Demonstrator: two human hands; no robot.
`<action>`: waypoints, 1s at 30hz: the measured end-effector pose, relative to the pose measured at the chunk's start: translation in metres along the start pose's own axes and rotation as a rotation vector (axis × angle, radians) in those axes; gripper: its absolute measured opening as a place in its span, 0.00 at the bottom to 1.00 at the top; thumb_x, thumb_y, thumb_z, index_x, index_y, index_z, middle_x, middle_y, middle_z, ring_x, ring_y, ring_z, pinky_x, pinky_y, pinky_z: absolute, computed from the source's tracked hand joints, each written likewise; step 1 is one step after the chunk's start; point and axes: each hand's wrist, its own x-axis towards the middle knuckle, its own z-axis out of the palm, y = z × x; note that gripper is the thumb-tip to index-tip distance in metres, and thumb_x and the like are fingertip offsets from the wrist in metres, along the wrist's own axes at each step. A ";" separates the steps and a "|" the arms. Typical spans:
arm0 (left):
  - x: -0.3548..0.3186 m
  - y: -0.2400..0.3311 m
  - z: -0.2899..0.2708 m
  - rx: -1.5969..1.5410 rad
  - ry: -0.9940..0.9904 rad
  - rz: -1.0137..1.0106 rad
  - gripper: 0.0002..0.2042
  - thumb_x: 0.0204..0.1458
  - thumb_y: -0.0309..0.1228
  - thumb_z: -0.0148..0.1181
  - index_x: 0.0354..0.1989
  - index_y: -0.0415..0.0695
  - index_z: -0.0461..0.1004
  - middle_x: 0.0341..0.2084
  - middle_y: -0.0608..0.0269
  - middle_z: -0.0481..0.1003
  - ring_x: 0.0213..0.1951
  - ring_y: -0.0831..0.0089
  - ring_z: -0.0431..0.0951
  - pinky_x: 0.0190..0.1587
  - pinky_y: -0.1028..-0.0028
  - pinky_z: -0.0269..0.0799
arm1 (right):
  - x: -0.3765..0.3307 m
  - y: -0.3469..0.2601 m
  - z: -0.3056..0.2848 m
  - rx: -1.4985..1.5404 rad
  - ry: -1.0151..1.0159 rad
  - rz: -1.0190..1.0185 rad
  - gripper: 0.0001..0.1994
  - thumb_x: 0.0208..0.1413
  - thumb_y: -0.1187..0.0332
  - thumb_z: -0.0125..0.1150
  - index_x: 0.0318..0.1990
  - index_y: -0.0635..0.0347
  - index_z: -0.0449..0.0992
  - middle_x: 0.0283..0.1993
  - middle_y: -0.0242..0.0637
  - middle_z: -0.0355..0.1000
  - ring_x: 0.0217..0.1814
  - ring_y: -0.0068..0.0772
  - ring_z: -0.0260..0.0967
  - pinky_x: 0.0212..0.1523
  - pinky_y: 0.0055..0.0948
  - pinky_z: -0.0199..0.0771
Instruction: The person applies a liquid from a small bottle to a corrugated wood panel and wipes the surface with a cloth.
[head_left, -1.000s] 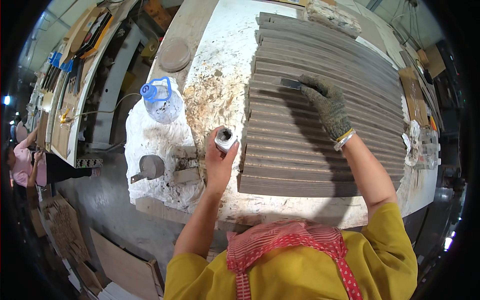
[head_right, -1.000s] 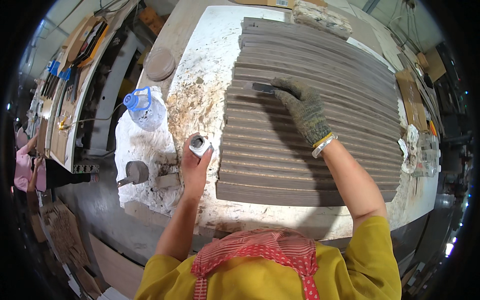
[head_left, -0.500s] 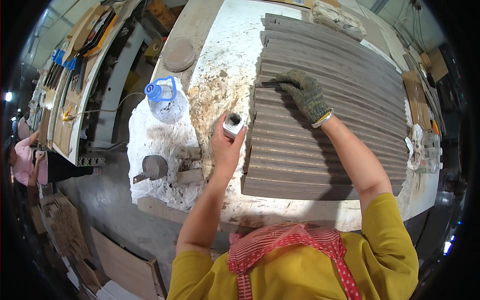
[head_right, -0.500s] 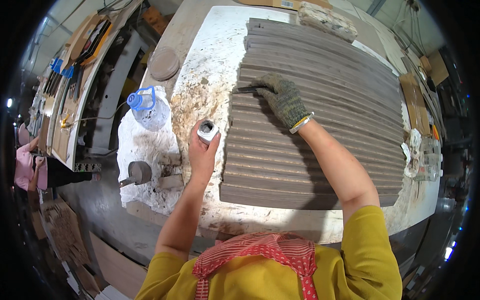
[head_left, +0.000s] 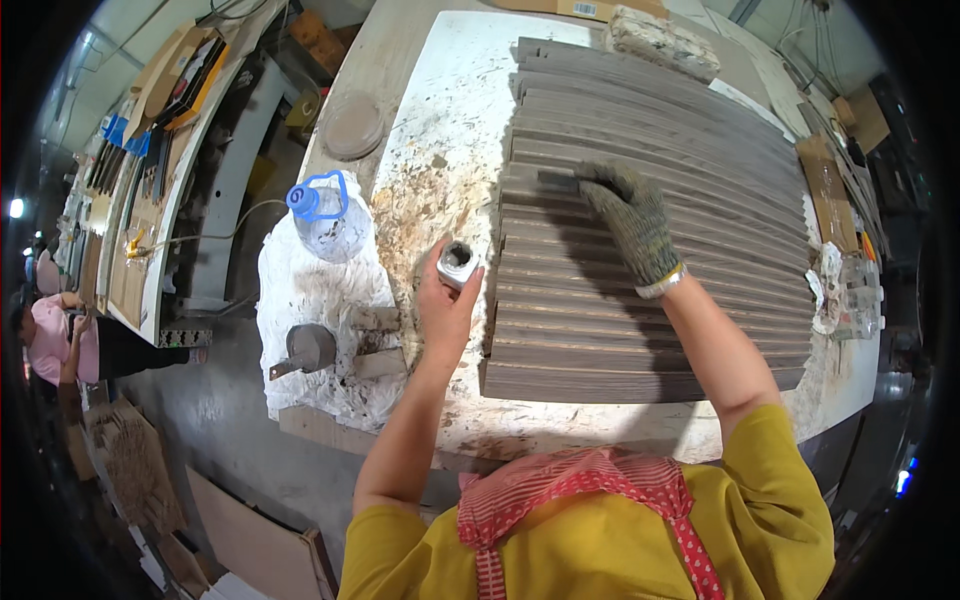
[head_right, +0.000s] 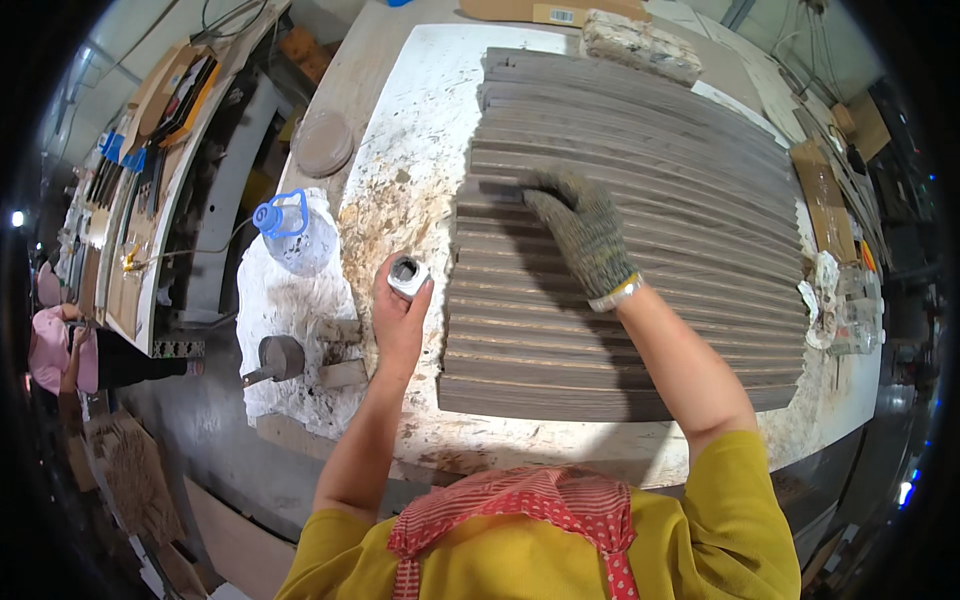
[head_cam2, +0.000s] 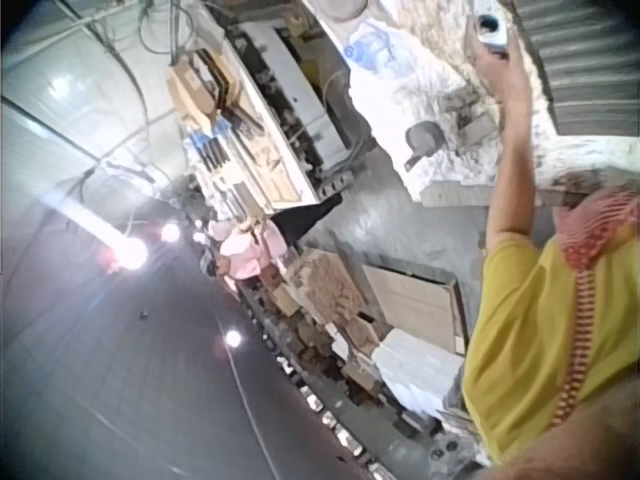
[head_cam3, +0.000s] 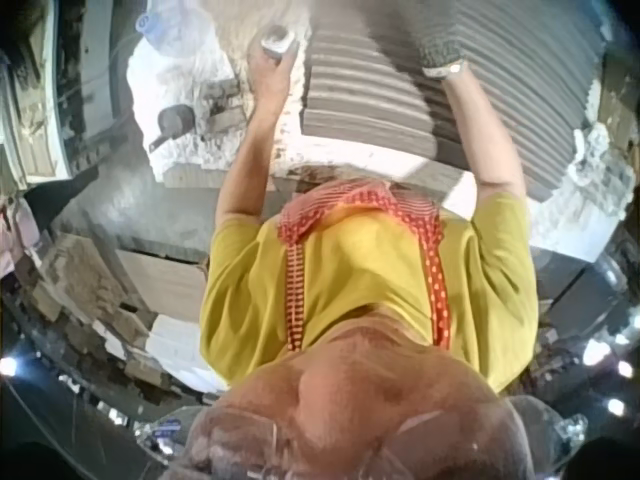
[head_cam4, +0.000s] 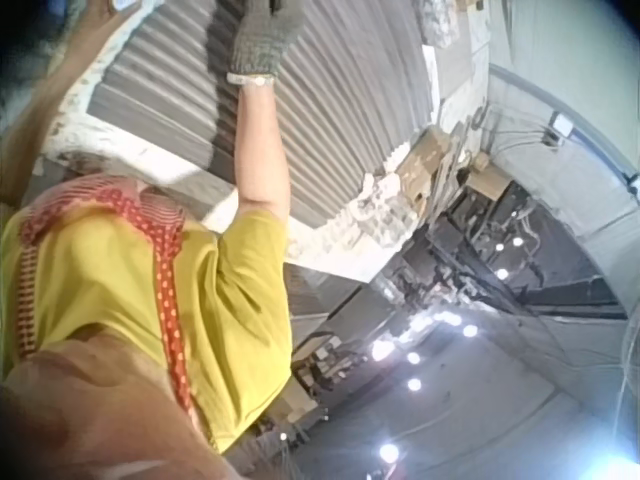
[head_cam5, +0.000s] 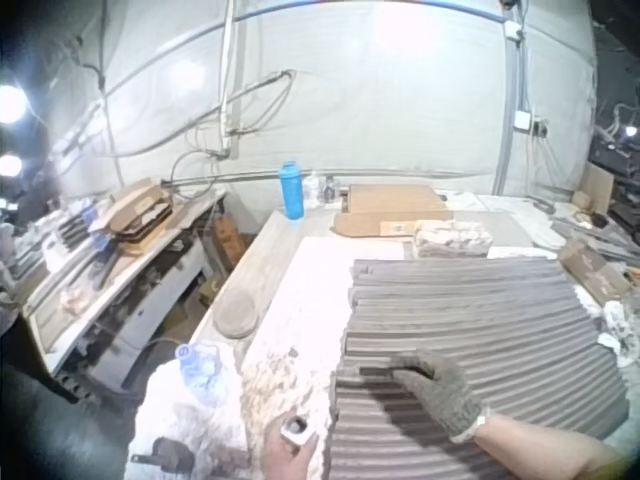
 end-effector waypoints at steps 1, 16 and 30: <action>-0.002 0.002 0.000 0.016 -0.001 -0.004 0.26 0.51 0.20 0.58 0.59 0.38 0.58 0.47 0.58 0.68 0.46 0.75 0.71 0.45 0.78 0.69 | -0.010 -0.006 -0.007 0.067 -0.022 0.119 0.11 0.56 0.67 0.57 0.44 0.61 0.77 0.36 0.33 0.74 0.34 0.23 0.69 0.37 0.24 0.71; -0.090 0.072 0.044 0.451 -0.305 0.451 0.25 0.42 0.26 0.67 0.51 0.43 0.68 0.44 0.54 0.71 0.44 0.59 0.74 0.45 0.68 0.71 | -0.148 -0.069 -0.067 -0.271 -0.107 -0.085 0.09 0.52 0.69 0.59 0.39 0.60 0.77 0.37 0.43 0.72 0.40 0.46 0.69 0.42 0.35 0.70; -0.150 0.072 0.078 0.552 -0.497 0.592 0.28 0.40 0.28 0.66 0.53 0.46 0.66 0.49 0.58 0.67 0.47 0.56 0.71 0.48 0.64 0.70 | -0.200 -0.079 -0.098 -0.678 -0.251 -0.313 0.11 0.46 0.72 0.60 0.39 0.57 0.75 0.35 0.41 0.71 0.37 0.47 0.69 0.37 0.39 0.69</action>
